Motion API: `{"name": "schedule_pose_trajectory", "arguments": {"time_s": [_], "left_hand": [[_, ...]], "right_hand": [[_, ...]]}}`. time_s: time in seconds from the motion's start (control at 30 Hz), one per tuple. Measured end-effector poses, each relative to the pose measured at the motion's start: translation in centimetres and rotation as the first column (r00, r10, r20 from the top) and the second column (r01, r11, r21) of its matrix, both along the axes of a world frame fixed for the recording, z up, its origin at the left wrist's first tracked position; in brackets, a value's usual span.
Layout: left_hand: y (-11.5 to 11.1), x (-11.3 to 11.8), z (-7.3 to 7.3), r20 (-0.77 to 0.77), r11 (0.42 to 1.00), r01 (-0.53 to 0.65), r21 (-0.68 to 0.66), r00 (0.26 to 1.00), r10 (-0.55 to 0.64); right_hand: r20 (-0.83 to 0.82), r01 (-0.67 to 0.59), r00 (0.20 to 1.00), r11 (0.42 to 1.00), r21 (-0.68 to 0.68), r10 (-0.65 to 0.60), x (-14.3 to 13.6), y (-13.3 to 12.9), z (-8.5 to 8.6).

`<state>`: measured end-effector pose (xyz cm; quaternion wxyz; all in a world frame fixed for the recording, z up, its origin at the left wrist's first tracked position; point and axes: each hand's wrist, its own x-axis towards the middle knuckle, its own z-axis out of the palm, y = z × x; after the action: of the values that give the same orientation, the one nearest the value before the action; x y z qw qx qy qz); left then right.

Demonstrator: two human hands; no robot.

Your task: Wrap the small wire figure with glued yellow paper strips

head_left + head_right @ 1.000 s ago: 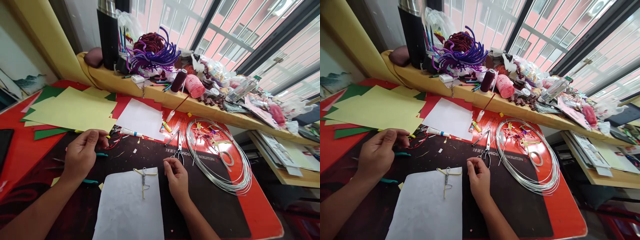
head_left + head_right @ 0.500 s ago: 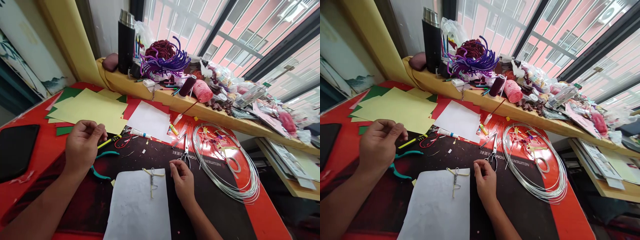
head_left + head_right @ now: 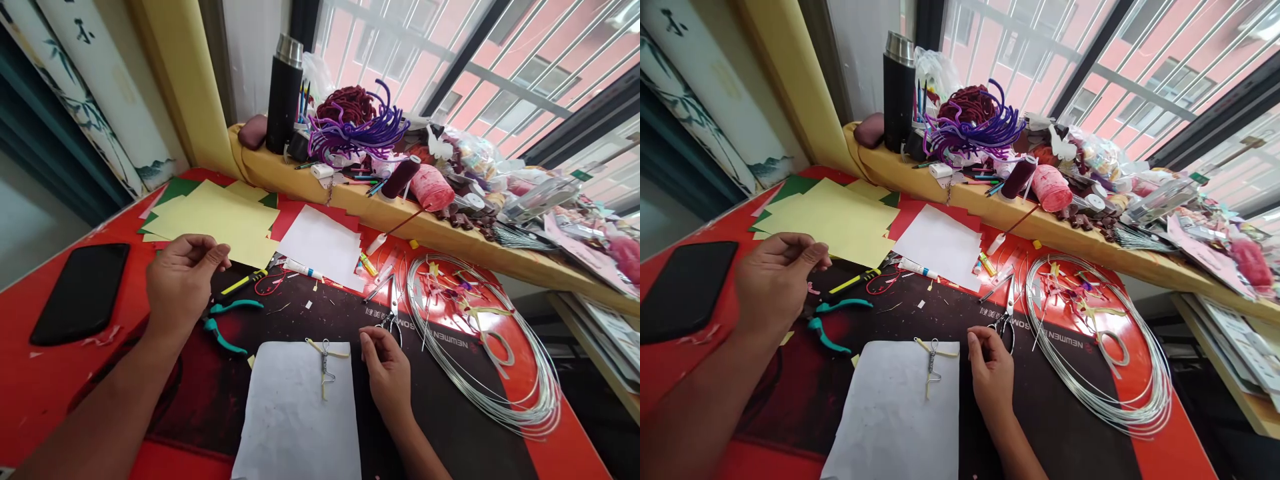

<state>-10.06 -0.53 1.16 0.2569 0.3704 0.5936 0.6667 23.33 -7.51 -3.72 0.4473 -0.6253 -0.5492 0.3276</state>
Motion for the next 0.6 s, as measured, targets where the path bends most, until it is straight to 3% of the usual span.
{"name": "schedule_pose_trajectory", "arguments": {"time_s": [0.17,0.23,0.33,0.4,0.5,0.6], "left_hand": [[-0.5,1.0,-0.7,-0.165,0.984,0.154,-0.086,0.972,-0.167],[-0.7,1.1,-0.8,-0.236,0.989,0.133,-0.069,0.961,-0.146],[-0.6,0.9,-1.0,-0.236,0.996,0.082,-0.043,0.968,-0.090],[-0.3,0.8,-1.1,-0.238,0.993,0.102,-0.059,0.965,-0.113],[-0.2,0.6,-0.8,-0.224,0.961,0.226,-0.161,0.940,-0.259],[-1.3,0.4,0.8,-0.263,0.826,0.411,-0.385,0.809,-0.526]], "right_hand": [[0.002,0.004,1.000,1.000,0.005,-0.004,0.0,0.0,0.0],[0.005,0.007,1.000,1.000,0.009,-0.007,0.1,0.0,-0.1],[0.012,0.014,1.000,1.000,0.010,-0.014,0.2,-0.1,-0.1],[0.017,0.016,1.000,1.000,0.009,-0.016,0.3,-0.2,-0.2],[0.027,0.014,1.000,1.000,0.006,-0.014,0.5,-0.3,-0.2],[0.044,0.018,0.999,1.000,-0.002,-0.018,0.6,-0.4,-0.3]]}}
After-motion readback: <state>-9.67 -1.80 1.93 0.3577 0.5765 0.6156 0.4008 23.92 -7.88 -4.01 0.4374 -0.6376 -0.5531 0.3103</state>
